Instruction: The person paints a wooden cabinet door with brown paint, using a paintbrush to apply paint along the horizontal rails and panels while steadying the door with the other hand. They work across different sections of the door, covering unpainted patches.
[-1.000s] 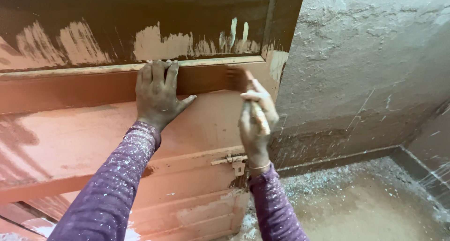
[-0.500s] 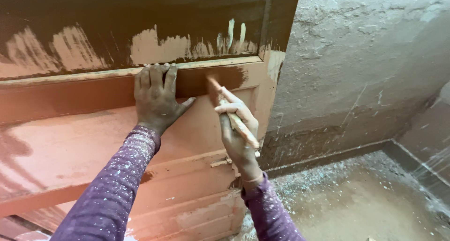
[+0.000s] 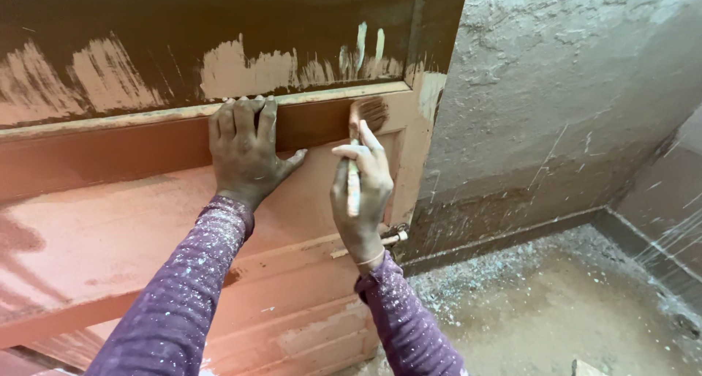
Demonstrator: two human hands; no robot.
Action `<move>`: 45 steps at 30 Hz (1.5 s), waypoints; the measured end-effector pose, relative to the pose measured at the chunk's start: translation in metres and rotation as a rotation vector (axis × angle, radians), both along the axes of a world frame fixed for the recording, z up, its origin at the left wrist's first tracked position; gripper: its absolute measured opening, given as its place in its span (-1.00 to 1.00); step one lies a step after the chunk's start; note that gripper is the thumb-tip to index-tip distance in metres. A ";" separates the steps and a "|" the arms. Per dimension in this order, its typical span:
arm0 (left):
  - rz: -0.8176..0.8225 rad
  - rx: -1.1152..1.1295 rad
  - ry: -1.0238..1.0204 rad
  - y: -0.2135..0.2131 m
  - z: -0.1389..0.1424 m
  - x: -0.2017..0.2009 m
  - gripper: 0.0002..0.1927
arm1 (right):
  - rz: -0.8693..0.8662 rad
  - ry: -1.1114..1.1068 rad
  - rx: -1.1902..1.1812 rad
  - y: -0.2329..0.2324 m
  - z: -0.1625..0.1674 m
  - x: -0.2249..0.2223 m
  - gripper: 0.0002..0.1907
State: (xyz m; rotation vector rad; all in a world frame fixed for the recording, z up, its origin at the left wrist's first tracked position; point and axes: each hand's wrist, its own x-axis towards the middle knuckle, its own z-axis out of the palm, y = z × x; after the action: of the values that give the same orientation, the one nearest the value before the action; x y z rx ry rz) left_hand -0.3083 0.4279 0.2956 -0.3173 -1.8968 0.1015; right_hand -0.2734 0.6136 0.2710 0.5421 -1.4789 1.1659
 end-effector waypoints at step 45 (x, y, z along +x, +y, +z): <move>0.015 0.009 0.031 0.002 -0.007 -0.004 -0.10 | 0.566 -0.121 0.035 0.034 -0.001 0.001 -0.78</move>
State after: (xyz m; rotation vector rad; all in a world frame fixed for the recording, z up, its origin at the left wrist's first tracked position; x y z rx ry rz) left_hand -0.3122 0.4294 0.2890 -0.2941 -1.8686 0.1074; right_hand -0.2729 0.6480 0.2705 0.9693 -1.4945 1.6331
